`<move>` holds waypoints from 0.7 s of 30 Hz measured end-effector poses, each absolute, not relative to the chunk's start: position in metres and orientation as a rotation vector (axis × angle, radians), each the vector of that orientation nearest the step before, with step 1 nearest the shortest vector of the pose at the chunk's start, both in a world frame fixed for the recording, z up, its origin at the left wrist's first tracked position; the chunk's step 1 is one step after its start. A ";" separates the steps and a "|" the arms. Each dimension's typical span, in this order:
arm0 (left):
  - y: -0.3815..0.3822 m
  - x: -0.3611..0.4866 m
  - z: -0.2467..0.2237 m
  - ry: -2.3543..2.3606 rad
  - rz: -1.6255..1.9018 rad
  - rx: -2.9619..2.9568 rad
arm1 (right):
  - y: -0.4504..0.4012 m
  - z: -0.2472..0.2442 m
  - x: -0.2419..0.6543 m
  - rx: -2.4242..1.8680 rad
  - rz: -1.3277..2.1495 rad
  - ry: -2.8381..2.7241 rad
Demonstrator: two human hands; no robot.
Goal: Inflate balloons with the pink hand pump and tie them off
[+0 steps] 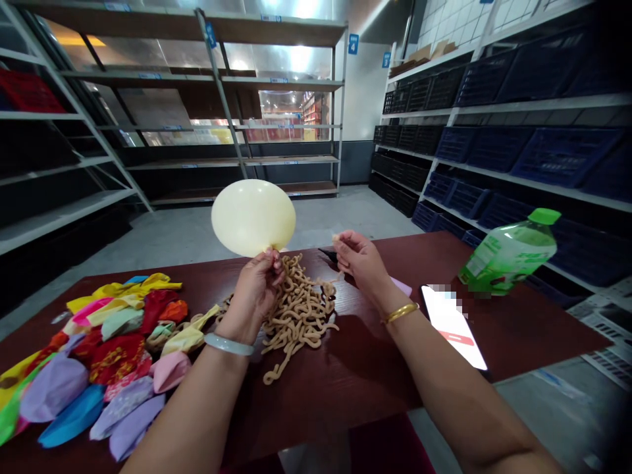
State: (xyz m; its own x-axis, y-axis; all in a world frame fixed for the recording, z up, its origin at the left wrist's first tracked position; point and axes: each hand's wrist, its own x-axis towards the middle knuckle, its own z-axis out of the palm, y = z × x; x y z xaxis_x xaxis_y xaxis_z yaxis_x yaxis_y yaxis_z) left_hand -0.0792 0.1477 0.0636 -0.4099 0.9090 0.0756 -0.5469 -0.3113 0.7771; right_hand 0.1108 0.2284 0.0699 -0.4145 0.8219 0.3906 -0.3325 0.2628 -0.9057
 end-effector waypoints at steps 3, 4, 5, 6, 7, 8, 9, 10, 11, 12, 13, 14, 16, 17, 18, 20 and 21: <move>0.147 -0.072 0.061 0.903 1.896 0.645 | 0.222 0.069 0.104 -0.467 0.892 -1.903; 0.147 -0.070 0.059 0.935 1.900 0.650 | 0.220 0.069 0.100 -0.427 0.755 -2.016; 0.147 -0.068 0.057 0.960 1.904 0.664 | 0.217 0.068 0.096 -0.385 0.652 -2.103; 0.148 -0.066 0.054 0.976 1.905 0.687 | 0.214 0.068 0.091 -0.355 0.585 -2.165; 0.148 -0.064 0.051 0.983 1.905 0.712 | 0.211 0.068 0.085 -0.337 0.542 -2.207; 0.150 -0.063 0.047 0.988 1.903 0.739 | 0.209 0.067 0.080 -0.328 0.510 -2.240; 0.151 -0.062 0.044 0.995 1.898 0.767 | 0.208 0.068 0.076 -0.327 0.479 -2.264; 0.153 -0.062 0.042 1.009 1.897 0.796 | 0.206 0.068 0.071 -0.331 0.448 -2.284; 0.154 -0.062 0.039 1.031 1.896 0.827 | 0.206 0.069 0.068 -0.339 0.415 -2.307; 0.156 -0.063 0.037 1.061 1.897 0.861 | 0.205 0.070 0.064 -0.348 0.383 -2.331; 0.157 -0.065 0.036 1.095 1.905 0.894 | 0.206 0.071 0.062 -0.355 0.358 -2.355; 0.159 -0.067 0.035 1.129 1.915 0.926 | 0.206 0.073 0.060 -0.358 0.342 -2.378; 0.160 -0.072 0.034 1.178 1.920 0.968 | 0.209 0.077 0.058 -0.357 0.350 -2.400; 0.160 -0.074 0.035 1.191 1.918 0.970 | 0.211 0.081 0.058 -0.359 0.366 -2.397; 0.160 -0.078 0.036 1.199 1.914 0.957 | 0.212 0.084 0.059 -0.370 0.377 -2.389; 0.158 -0.085 0.039 1.217 1.906 0.915 | 0.216 0.095 0.063 -0.424 0.354 -2.376; 0.158 -0.088 0.041 1.220 1.929 0.886 | 0.217 0.102 0.066 -0.458 0.321 -2.374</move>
